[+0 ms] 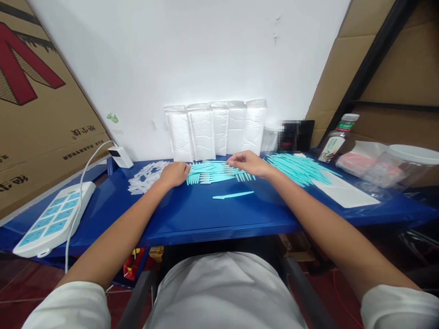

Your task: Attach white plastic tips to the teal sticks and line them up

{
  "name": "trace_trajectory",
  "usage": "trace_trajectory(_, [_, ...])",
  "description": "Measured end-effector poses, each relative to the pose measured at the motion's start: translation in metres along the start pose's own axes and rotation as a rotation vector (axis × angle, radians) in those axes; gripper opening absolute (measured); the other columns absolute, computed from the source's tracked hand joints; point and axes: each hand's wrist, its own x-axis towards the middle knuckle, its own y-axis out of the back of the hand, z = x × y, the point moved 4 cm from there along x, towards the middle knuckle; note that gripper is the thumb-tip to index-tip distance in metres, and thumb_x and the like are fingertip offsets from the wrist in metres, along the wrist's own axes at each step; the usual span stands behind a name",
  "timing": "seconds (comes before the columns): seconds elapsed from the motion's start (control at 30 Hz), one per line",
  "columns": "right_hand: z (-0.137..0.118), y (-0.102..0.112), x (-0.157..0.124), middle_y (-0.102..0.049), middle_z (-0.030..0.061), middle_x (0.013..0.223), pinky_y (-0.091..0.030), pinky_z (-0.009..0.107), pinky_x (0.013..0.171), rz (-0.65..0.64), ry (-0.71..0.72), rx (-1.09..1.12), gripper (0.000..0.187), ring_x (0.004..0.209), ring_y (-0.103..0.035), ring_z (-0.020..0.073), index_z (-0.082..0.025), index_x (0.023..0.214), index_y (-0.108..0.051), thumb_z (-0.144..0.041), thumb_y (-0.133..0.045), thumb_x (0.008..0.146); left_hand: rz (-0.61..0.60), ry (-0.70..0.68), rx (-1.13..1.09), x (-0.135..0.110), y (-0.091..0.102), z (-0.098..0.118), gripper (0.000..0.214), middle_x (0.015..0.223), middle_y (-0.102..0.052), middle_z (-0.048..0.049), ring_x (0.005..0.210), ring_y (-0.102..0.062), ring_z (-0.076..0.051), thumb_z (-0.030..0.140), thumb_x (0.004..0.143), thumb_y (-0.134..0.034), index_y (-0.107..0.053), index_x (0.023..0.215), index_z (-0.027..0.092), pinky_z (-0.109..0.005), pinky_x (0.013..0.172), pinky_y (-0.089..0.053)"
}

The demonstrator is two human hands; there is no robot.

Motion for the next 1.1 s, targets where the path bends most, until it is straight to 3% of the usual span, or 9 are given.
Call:
trace_trajectory(0.27, [0.001,-0.003,0.001,-0.08,0.0099,0.1,-0.057,0.031,0.076,-0.037,0.011,0.036,0.028,0.09,-0.07,0.0197,-0.016,0.098,-0.08,-0.041,-0.079,0.085,-0.05,0.03,0.053,-0.003,0.001,-0.002,0.061,0.1,-0.076,-0.0222,0.095,-0.071,-0.037,0.059,0.103,-0.034,-0.075,0.088,0.016,-0.038,0.076,-0.048])
trace_trajectory(0.47, [0.0,-0.003,0.0,-0.08,0.0102,0.1,-0.059,0.032,0.079,-0.04,0.016,0.041,0.029,0.091,-0.071,0.0205,-0.016,0.096,-0.081,-0.043,-0.082,0.083,-0.108,-0.038,-0.066,-0.003,0.009,-0.016,0.054,0.082,-0.075,-0.0137,0.075,-0.068,-0.029,0.074,0.086,-0.059,-0.07,0.076,0.022,-0.032,0.065,-0.04])
trace_trajectory(0.67, [0.0,-0.003,0.0,-0.08,0.0103,0.1,-0.06,0.033,0.079,-0.043,0.018,0.056,0.027,0.091,-0.072,0.0212,-0.017,0.094,-0.081,-0.042,-0.082,0.083,-0.169,-0.119,-0.207,-0.002,0.011,-0.022,0.044,0.078,-0.075,-0.0088,0.067,-0.065,-0.025,0.067,0.079,-0.071,-0.071,0.073,0.023,-0.031,0.059,-0.038])
trace_trajectory(1.1, [-0.003,-0.003,-0.003,-0.078,0.01,0.091,-0.057,0.033,0.076,-0.067,0.025,-0.001,0.037,0.082,-0.069,0.0195,-0.016,0.095,-0.08,-0.05,-0.08,0.082,-0.164,-0.158,-0.257,0.0,0.005,-0.017,0.039,0.072,-0.071,-0.0076,0.062,-0.061,-0.024,0.06,0.082,-0.07,-0.069,0.069,0.023,-0.033,0.06,-0.036])
